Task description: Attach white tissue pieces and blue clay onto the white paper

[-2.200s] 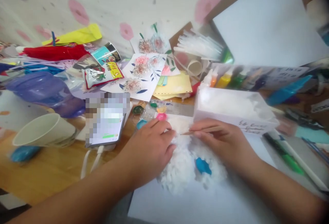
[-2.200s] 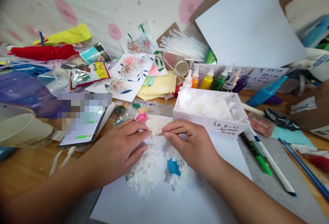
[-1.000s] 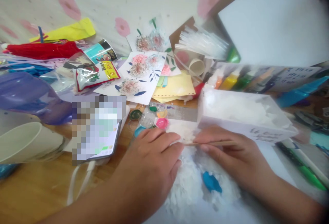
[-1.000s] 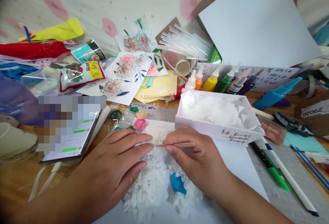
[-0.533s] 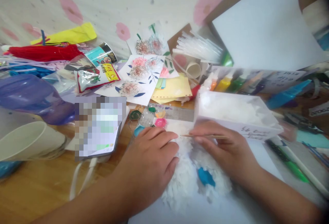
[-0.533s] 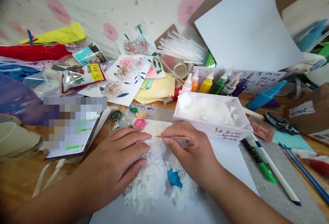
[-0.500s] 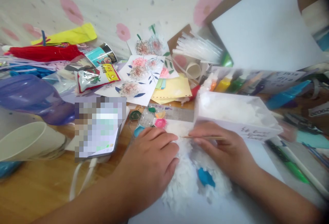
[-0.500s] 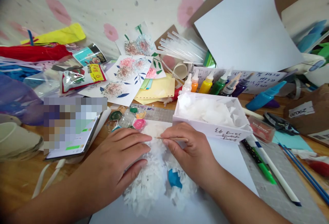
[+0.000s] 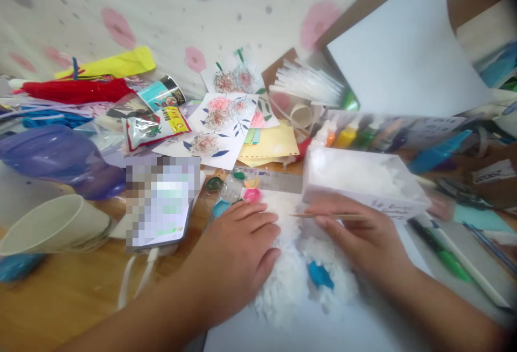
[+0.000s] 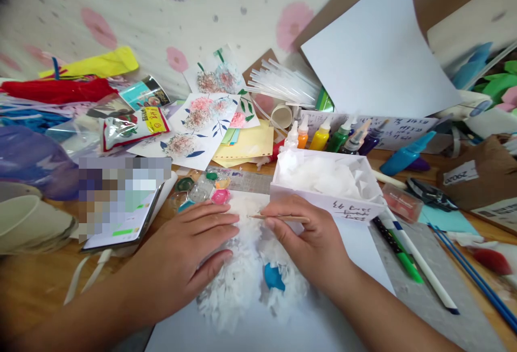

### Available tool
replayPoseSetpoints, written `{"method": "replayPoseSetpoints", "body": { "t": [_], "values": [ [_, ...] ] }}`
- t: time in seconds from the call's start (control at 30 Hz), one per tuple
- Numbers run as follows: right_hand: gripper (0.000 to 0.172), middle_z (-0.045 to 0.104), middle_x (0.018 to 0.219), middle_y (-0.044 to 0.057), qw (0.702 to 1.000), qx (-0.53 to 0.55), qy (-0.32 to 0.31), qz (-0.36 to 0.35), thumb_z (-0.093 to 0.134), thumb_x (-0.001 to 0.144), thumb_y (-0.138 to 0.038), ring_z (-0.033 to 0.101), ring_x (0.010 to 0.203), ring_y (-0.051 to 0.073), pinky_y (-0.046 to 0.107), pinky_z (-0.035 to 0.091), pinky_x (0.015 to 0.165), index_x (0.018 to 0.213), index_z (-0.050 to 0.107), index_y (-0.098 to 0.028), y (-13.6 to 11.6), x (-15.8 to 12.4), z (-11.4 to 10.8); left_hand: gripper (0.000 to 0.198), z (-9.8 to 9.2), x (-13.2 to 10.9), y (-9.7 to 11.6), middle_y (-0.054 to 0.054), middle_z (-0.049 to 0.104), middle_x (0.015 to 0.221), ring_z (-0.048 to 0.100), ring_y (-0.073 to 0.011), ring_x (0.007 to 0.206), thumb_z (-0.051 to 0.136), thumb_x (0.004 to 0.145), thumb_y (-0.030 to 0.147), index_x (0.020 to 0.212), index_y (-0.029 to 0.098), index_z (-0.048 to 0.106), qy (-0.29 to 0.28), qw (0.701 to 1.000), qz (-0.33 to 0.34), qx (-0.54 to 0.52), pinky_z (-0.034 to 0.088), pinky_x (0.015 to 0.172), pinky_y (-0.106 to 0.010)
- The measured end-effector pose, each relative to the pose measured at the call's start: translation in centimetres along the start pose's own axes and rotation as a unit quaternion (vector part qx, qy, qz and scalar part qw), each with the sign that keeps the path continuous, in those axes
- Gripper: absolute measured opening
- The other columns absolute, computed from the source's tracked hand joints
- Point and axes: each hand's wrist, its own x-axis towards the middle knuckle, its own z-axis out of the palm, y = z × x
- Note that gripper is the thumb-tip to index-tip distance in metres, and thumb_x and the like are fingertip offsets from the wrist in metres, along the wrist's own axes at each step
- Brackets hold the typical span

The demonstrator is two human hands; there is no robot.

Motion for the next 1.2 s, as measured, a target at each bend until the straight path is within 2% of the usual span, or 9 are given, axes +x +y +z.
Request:
{"method": "replayPoseSetpoints", "body": {
  "t": [0.1,0.23,0.37,0.47,0.57,0.67,0.8,1.0,1.2],
  "values": [
    [0.009,0.074,0.083,0.001,1.0,0.013,-0.024,0.005,0.064,0.079,-0.02,0.068,0.078,0.017,0.029,0.057,0.071,0.083,0.072,-0.024,0.1,0.0,0.2,0.018,0.1,0.0,-0.1,-0.001,0.065,0.112,0.053,-0.0228,0.11,0.053,0.087,0.026,0.1,0.02,0.064,-0.012,1.0,0.016,0.003,0.036,0.102,-0.043],
    [0.008,0.073,0.084,0.002,1.0,0.014,-0.014,0.017,0.064,0.08,-0.023,0.068,0.081,0.018,0.03,0.056,0.074,0.081,0.072,-0.022,0.1,-0.1,0.7,0.018,0.3,0.1,-0.2,-0.003,0.066,0.089,0.057,-0.0189,0.089,0.047,0.088,0.018,0.088,0.017,0.065,0.027,1.0,0.005,0.011,0.043,0.089,-0.038],
    [0.011,0.073,0.084,0.003,0.999,0.025,0.001,0.042,0.063,0.08,-0.028,0.068,0.08,0.018,0.032,0.056,0.075,0.08,0.072,-0.022,-0.4,-0.3,0.8,0.016,0.5,0.2,-0.3,-0.002,0.066,0.094,0.056,-0.0188,0.093,0.048,0.086,0.015,0.086,0.018,0.064,0.023,0.999,0.041,0.017,0.04,0.094,-0.038],
    [0.011,0.073,0.083,0.003,0.998,0.018,-0.013,0.054,0.063,0.078,-0.029,0.068,0.078,0.019,0.032,0.056,0.073,0.079,0.071,-0.021,-0.5,-0.3,0.9,0.014,0.6,0.3,-0.4,-0.004,0.066,0.096,0.056,-0.0212,0.097,0.05,0.085,0.018,0.088,0.018,0.064,0.023,0.999,0.003,0.041,0.04,0.095,-0.04],
    [0.013,0.073,0.085,0.005,0.998,-0.01,0.022,0.064,0.062,0.078,-0.03,0.068,0.082,0.021,0.033,0.055,0.075,0.078,0.071,-0.02,-0.9,0.0,0.6,0.019,0.5,0.1,-0.6,-0.006,0.066,0.1,0.056,-0.0221,0.1,0.046,0.088,0.019,0.089,0.017,0.065,0.039,0.996,-0.051,0.059,0.043,0.093,-0.04],
    [0.016,0.073,0.083,0.004,0.997,-0.033,0.056,0.044,0.061,0.079,-0.033,0.068,0.08,0.02,0.032,0.055,0.074,0.077,0.071,-0.02,-2.2,0.2,-1.1,0.024,0.5,-0.1,-0.8,-0.004,0.063,0.118,0.054,-0.0208,0.111,0.046,0.089,0.025,0.105,0.02,0.063,0.03,0.996,-0.049,0.061,0.042,0.098,-0.037],
    [0.016,0.073,0.083,0.003,0.993,-0.108,0.05,-0.015,0.061,0.08,-0.035,0.068,0.077,0.02,0.032,0.055,0.073,0.077,0.07,-0.022,-4.7,-1.3,-5.5,0.036,0.6,-0.4,-0.7,-0.005,0.058,0.128,0.051,-0.022,0.119,0.047,0.091,0.033,0.123,0.021,0.055,-0.001,0.996,-0.039,0.075,0.041,0.102,-0.039],
    [0.021,0.073,0.083,0.002,0.971,-0.21,0.104,-0.057,0.058,0.082,-0.043,0.069,0.078,0.023,0.037,0.056,0.074,0.08,0.07,-0.027,-7.6,-8.2,-11.4,0.04,0.4,-0.7,0.2,-0.007,0.053,0.134,0.044,-0.023,0.127,0.042,0.093,0.041,0.122,0.019,0.057,-0.019,0.994,-0.036,0.099,0.031,0.109,-0.04],
    [0.026,0.074,0.081,0.002,0.95,-0.245,0.181,-0.063,0.056,0.082,-0.049,0.071,0.077,0.026,0.039,0.059,0.074,0.08,0.073,-0.029,-9.5,-13.7,-13.2,0.042,-0.6,-1.8,2.3,-0.012,0.05,0.136,0.043,-0.0277,0.128,0.04,0.093,0.039,0.124,0.017,0.056,-0.005,0.992,-0.038,0.118,0.031,0.107,-0.048]
  ]
}}
